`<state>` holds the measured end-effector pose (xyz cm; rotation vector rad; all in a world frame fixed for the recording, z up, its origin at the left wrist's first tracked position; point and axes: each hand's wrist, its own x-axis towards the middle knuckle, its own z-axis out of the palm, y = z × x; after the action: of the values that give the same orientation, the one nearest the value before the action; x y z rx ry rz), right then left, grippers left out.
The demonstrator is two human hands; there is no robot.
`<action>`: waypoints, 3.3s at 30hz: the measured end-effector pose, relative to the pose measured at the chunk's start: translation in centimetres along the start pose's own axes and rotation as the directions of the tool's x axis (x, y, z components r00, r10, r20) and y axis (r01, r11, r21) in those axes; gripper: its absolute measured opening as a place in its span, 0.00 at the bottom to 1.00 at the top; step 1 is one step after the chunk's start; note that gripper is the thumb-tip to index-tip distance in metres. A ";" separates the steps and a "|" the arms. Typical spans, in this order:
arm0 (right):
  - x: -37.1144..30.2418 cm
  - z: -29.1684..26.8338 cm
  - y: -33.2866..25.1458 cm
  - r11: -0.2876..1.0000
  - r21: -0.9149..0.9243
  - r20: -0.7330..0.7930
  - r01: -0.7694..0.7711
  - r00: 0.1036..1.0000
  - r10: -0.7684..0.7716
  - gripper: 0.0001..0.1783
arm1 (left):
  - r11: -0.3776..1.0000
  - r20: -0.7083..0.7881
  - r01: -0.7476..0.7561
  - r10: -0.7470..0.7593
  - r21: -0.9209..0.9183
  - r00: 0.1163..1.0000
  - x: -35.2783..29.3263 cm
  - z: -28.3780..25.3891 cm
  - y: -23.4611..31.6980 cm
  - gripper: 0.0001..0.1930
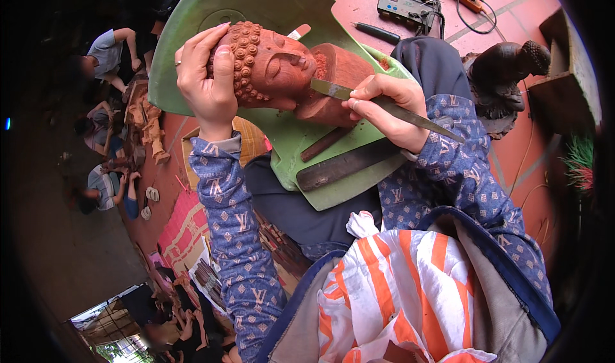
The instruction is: The person carves a reddish-brown wooden Buddha head using a metal chisel. They hold the head steady with one hand and carefully shape the facial features, including the eyes, nose, and mouth, with the other hand.
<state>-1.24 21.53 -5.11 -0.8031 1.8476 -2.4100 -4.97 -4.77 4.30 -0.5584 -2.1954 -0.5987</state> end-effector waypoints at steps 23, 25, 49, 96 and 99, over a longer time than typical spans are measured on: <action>1.0 1.1 -1.8 0.971 0.203 -0.024 -0.123 0.991 0.130 0.03 | 1.000 -0.014 0.020 -0.021 -0.023 1.000 -0.1 0.0 -0.1 0.14; 0.6 1.2 -1.3 0.962 0.214 -0.008 -0.169 0.985 0.175 0.03 | 1.000 -0.009 0.009 -0.009 -0.016 1.000 -0.2 0.1 -0.1 0.14; -0.2 1.0 -0.1 0.945 -0.246 0.016 0.215 0.976 -0.217 0.06 | 1.000 -0.022 0.016 -0.016 -0.023 1.000 -0.1 0.3 -0.4 0.14; 0.1 1.1 -0.7 0.890 -0.332 0.071 0.312 0.949 -0.307 0.06 | 1.000 -0.005 0.011 -0.011 -0.001 1.000 0.0 0.0 -0.1 0.14; 0.5 1.3 -1.5 0.929 -0.271 0.098 0.250 0.968 -0.232 0.05 | 1.000 -0.011 0.021 -0.021 -0.007 1.000 -0.1 0.1 -0.1 0.14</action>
<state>-0.68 20.71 -3.32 -1.1776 2.2184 -2.2393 -4.97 -4.79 4.13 -0.5355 -2.1917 -0.6193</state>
